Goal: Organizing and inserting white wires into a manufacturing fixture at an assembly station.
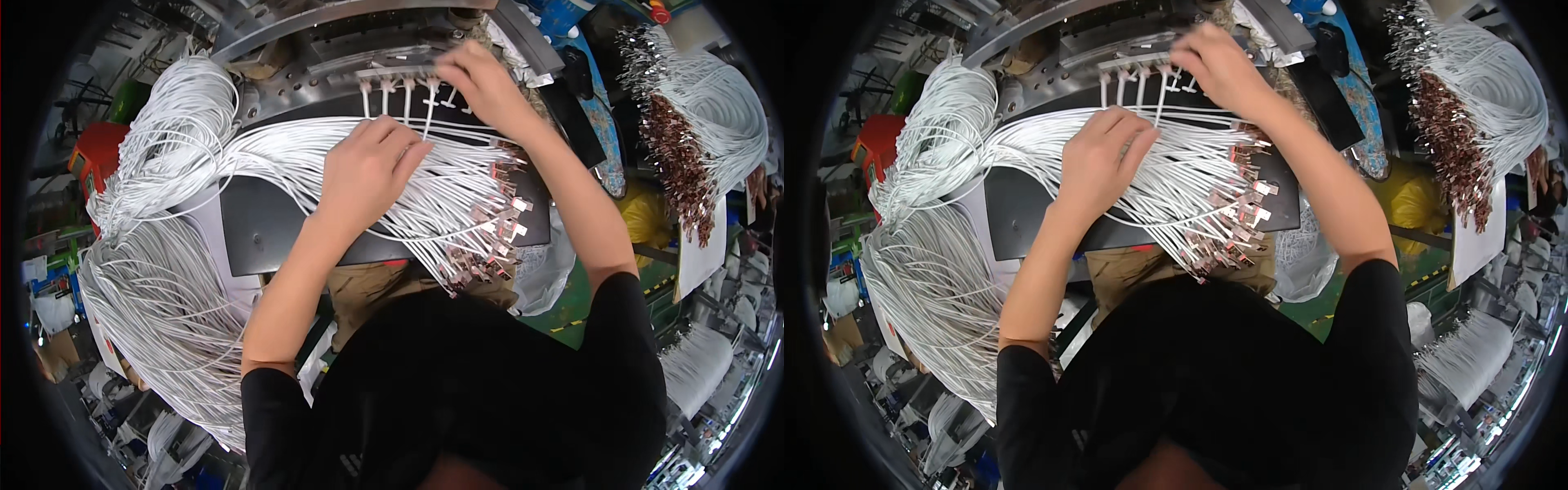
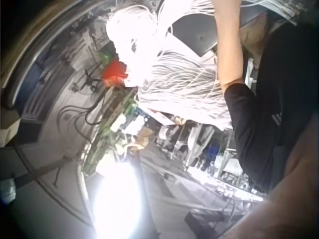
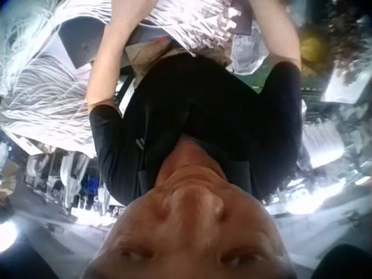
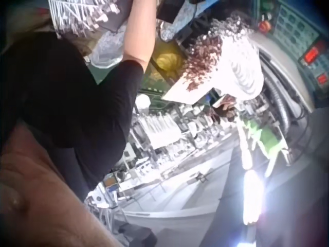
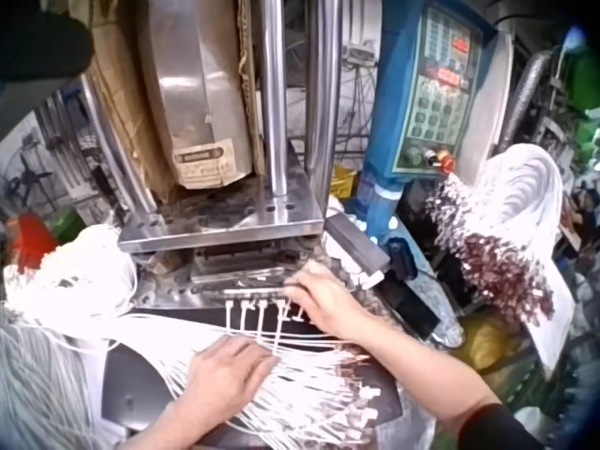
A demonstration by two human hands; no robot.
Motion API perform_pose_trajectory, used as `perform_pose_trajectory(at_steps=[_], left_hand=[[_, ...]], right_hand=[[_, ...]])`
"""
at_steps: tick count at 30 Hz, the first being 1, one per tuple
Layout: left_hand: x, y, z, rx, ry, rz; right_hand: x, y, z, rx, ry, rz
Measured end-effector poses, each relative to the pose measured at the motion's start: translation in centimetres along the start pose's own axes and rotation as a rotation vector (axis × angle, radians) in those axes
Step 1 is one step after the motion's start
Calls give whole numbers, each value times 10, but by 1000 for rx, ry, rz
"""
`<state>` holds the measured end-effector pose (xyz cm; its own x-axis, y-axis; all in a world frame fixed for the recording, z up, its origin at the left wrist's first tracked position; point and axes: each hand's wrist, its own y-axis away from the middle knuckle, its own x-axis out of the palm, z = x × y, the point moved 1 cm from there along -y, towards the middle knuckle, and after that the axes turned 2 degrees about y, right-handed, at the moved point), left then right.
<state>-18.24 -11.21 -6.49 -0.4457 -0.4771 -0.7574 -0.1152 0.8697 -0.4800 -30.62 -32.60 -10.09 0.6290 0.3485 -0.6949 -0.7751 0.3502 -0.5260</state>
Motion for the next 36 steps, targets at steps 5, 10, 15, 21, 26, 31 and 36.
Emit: perform_pose_trajectory(at_steps=[5, 10, 15, 21, 26, 31, 36], left_hand=[[-4, -8, 19, -136, -276, 98], [-16, -90, 43, -253, -327, 221], [25, -111, 110, -352, -186, 297], [9, -99, 114, -302, -178, -62], [32, -90, 137, 0, -635, -203], [34, -86, 133, -29, -384, -341], [40, -96, 119, -146, -751, -280]], right_hand=[[38, -87, -15, 5, -22, -181], [57, -160, -111, 236, -167, -226], [97, -158, -180, -16, 406, -179], [38, -98, 10, -96, 322, -134], [49, -81, 30, -160, 384, -87], [48, -90, 42, -55, 446, -101], [70, -82, 3, 166, 598, 81]])
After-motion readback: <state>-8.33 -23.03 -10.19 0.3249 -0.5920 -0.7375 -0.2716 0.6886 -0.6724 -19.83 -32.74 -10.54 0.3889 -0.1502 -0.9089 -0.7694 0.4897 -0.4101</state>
